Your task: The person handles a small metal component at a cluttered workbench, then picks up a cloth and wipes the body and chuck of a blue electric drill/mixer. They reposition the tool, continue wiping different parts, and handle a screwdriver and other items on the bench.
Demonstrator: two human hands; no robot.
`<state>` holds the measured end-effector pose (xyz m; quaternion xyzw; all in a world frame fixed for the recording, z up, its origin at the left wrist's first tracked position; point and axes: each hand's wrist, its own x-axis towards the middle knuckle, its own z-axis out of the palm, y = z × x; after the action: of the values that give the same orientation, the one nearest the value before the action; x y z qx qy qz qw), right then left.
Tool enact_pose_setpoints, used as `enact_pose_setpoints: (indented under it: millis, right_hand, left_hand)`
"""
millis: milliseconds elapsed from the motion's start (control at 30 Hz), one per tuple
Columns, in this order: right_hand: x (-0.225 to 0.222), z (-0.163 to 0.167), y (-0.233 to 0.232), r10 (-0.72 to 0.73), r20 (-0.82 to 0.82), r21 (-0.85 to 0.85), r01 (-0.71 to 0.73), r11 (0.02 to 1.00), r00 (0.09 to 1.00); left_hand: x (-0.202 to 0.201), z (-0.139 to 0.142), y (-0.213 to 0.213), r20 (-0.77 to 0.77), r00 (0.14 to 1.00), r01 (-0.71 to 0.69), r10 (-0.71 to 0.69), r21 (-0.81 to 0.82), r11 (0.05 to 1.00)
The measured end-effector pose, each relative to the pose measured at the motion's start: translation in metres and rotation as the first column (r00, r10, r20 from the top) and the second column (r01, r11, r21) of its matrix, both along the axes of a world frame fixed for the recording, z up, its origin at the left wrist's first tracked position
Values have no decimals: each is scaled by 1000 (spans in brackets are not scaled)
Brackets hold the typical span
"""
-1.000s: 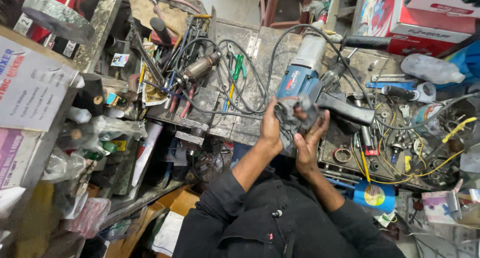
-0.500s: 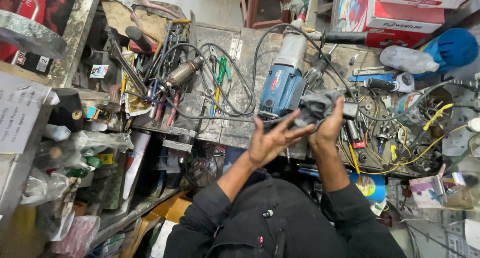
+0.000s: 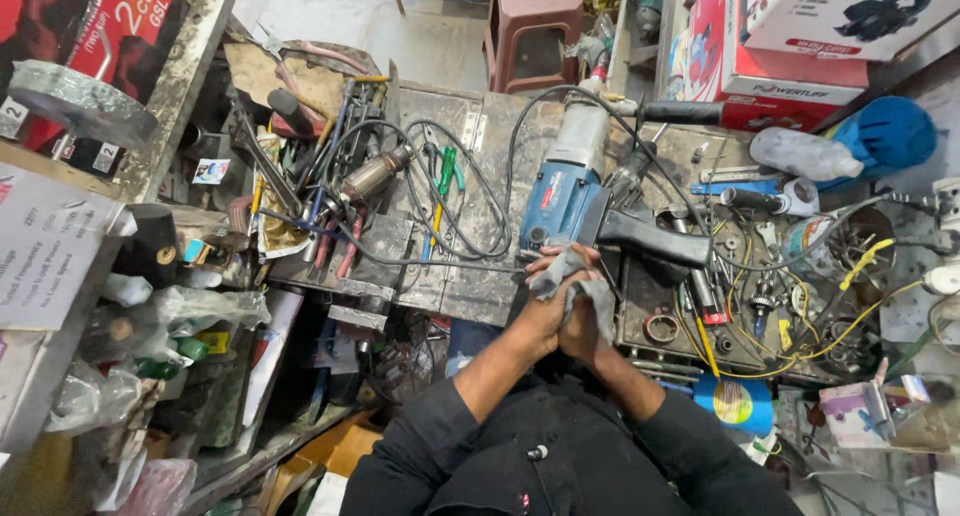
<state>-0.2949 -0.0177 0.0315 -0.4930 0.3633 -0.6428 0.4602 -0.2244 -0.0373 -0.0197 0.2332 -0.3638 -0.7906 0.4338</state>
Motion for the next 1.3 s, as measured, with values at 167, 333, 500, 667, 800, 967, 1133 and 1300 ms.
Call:
enact_pose_setpoints:
  millis: [167, 333, 500, 667, 800, 967, 1133, 1300]
  right_hand:
    - [0, -18, 5, -100, 407, 276, -18, 961, 908]
    - [-14, -54, 10, -142, 613, 347, -103, 932, 777]
    - [-28, -61, 21, -137, 654, 508, -298, 808, 744]
    - [-30, -29, 22, -195, 667, 575, -331, 748, 719]
    - [-31, 16, 14, -106, 719, 436, -328, 838, 687]
    - [-5, 45, 28, -20, 675, 401, -343, 850, 738]
    - [0, 15, 46, 104, 601, 370, -391, 843, 792]
    - [1, -4, 55, 486, 289, 264, -557, 788, 825]
  left_hand:
    - [-7, 43, -5, 346, 818, -242, 459, -517, 821]
    - [13, 90, -10, 392, 725, -231, 567, -637, 735]
    - [32, 95, -20, 314, 714, 100, 626, -930, 354]
    - [54, 105, -39, 186, 711, 266, 678, -964, -14]
    - [57, 121, -30, 129, 726, 236, 676, -969, -69]
    - [49, 110, -8, 407, 764, 298, 502, -911, 285]
    - [46, 73, 1, 378, 662, 48, 647, -883, 467]
    - [38, 68, -3, 607, 566, -250, 557, -518, 818]
